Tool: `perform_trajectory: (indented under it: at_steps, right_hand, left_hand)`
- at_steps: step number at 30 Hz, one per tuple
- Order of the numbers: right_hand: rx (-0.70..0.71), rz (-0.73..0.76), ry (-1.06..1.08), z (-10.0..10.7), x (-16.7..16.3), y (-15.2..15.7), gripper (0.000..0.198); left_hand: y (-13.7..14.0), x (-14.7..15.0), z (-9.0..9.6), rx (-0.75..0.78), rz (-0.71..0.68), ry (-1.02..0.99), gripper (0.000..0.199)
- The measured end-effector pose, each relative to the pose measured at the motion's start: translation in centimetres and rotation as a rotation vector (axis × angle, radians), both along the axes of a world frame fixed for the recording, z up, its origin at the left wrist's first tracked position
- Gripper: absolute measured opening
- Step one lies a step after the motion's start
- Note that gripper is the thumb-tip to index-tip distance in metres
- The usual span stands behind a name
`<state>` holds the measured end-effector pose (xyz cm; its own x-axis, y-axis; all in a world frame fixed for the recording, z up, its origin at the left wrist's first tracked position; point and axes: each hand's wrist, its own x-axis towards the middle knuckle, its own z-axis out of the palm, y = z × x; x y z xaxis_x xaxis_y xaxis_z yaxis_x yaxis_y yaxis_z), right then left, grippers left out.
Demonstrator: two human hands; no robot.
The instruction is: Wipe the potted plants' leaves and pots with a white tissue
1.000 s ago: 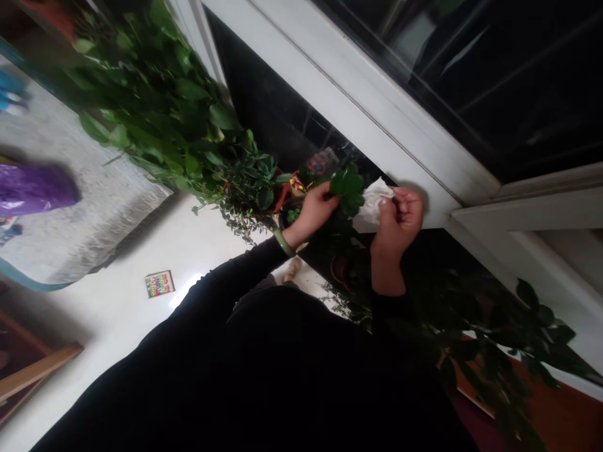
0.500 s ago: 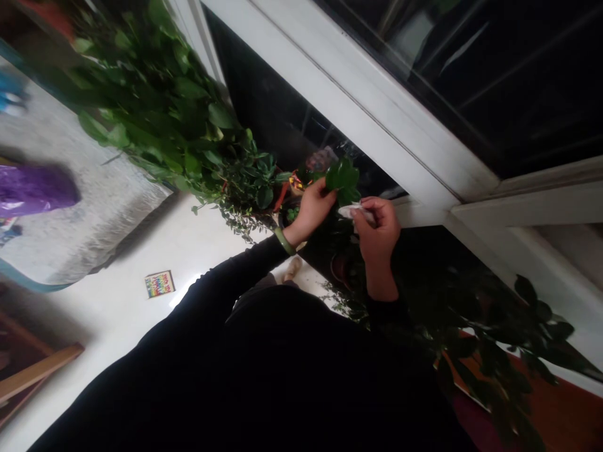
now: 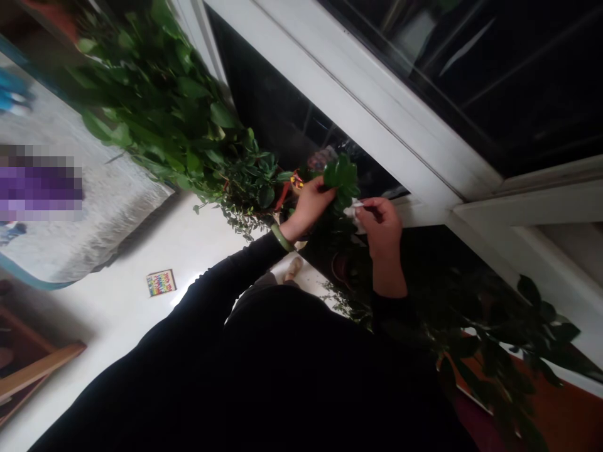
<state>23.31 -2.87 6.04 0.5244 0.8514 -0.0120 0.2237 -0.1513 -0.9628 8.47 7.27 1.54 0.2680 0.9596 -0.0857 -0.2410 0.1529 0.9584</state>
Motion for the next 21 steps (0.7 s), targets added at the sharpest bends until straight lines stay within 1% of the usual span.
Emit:
perform_trajectory:
  at_steps: [3,6,11,13,18,21]
  right_hand:
    - [0.017,-0.004,-0.008,0.3,-1.1,0.7,0.033]
    - [0.041,-0.03,-0.026,0.1,-1.3,1.5,0.03]
    - [-0.031,-0.001,-0.026,-0.3,-1.1,1.3,0.029]
    - [-0.024,0.014,-0.034,-0.2,-1.1,1.2,0.028]
    - [0.079,0.027,-0.163,0.0,-0.9,2.5,0.016]
    - [0.041,0.053,-0.21,-0.6,-0.5,3.0,0.018]
  left_hand:
    - [0.0,0.5,-0.2,0.038,0.002,0.045,0.014]
    - [-0.2,0.8,-0.1,0.057,0.025,0.087,0.014]
    - [-0.6,0.5,0.3,0.103,0.076,0.139,0.018]
    - [-0.8,0.5,0.3,0.122,0.074,0.155,0.02]
    - [-1.3,0.9,0.3,0.123,0.041,0.138,0.025]
    - [-1.4,0.9,0.3,0.125,0.027,0.118,0.029]
